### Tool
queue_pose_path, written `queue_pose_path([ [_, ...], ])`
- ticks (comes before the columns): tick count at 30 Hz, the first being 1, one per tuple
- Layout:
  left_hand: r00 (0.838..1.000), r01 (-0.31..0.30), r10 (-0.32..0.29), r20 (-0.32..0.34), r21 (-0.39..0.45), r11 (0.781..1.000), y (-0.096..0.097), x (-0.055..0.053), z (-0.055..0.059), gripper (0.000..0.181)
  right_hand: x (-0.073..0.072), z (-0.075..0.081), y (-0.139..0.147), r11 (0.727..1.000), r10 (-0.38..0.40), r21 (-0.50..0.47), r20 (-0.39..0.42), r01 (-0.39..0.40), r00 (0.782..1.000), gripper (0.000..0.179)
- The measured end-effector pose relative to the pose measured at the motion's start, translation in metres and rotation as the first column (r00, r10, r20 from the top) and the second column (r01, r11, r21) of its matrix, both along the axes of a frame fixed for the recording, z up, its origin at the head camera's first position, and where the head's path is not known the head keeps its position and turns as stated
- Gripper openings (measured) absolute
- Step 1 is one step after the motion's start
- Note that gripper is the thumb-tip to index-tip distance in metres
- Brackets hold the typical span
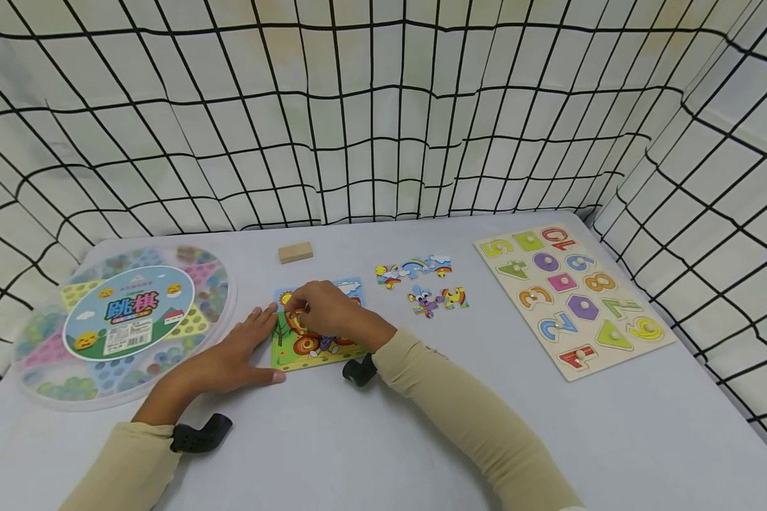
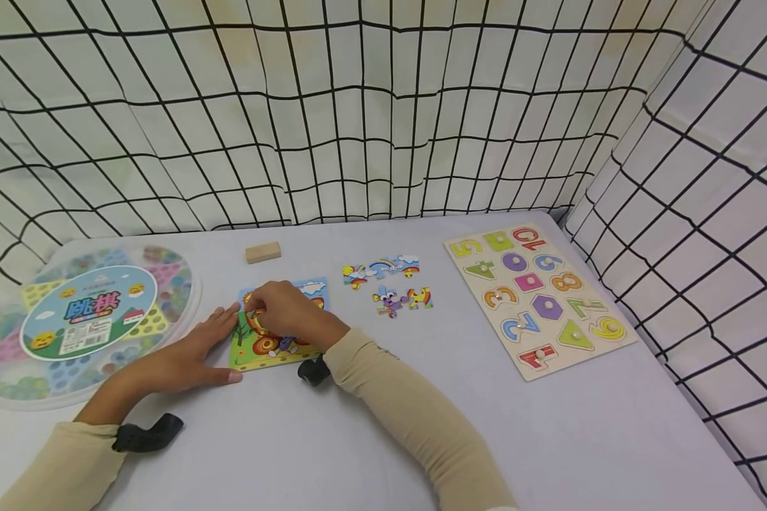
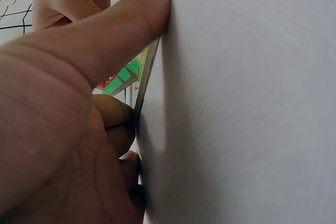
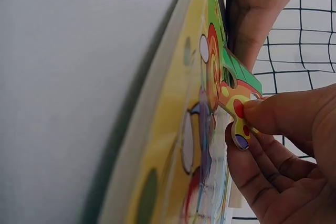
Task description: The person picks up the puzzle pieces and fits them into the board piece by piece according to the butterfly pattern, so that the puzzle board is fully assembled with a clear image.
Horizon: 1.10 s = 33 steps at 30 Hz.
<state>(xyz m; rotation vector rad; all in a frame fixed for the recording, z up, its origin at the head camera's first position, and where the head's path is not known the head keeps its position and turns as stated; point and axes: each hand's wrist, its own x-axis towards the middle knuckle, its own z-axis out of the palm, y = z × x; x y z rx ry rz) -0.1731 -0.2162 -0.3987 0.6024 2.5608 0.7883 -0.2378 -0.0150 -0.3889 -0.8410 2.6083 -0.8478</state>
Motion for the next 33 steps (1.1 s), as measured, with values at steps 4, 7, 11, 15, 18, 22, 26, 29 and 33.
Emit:
queue_pose_path([
  [4,1.0,0.0,0.0,-0.001,0.007,1.0,-0.0004,0.0004,0.0,0.107,-0.0001,-0.0005,-0.0013,0.999,0.012,0.038,-0.028,-0.011,1.0,0.023],
  [7,1.0,0.001,-0.001,-0.003,0.01,1.0,-0.0004,0.0007,0.0003,0.106,0.0003,-0.0013,-0.0016,0.999,0.013,0.041,-0.027,-0.012,1.0,0.024],
  [11,1.0,0.008,-0.008,-0.007,0.014,1.0,-0.0006,0.0005,-0.0001,0.106,0.0005,-0.0036,-0.0021,0.998,0.014,0.058,-0.026,-0.012,1.0,0.025],
  [15,1.0,0.012,-0.012,-0.007,0.015,1.0,-0.0003,-0.0002,-0.0007,0.106,-0.0004,-0.0058,-0.0027,0.998,0.013,0.068,-0.024,-0.011,1.0,0.026],
  [18,1.0,0.013,-0.013,-0.006,0.014,1.0,0.0,-0.0006,-0.0008,0.106,-0.0014,-0.0062,-0.0029,0.998,0.01,0.067,-0.019,-0.008,1.0,0.025],
  [22,1.0,0.014,-0.014,-0.005,0.017,1.0,0.0,-0.0008,-0.0001,0.106,-0.0022,-0.0054,-0.0033,0.997,0.009,0.079,-0.012,-0.008,1.0,0.026],
  [26,1.0,0.015,-0.015,-0.005,0.018,1.0,-0.0002,-0.0009,-0.0008,0.106,-0.0021,-0.0047,-0.0039,0.994,0.02,0.107,-0.013,-0.018,1.0,0.028],
  [29,1.0,0.014,-0.014,-0.007,0.016,1.0,-0.0008,-0.0008,-0.0017,0.106,-0.0023,-0.0047,-0.0046,0.992,0.027,0.125,-0.012,-0.025,1.0,0.029],
  [33,1.0,0.011,-0.011,-0.01,0.012,1.0,-0.0013,-0.0006,-0.002,0.106,-0.0022,-0.0052,-0.0046,0.992,0.026,0.12,0.008,-0.027,1.0,0.033],
])
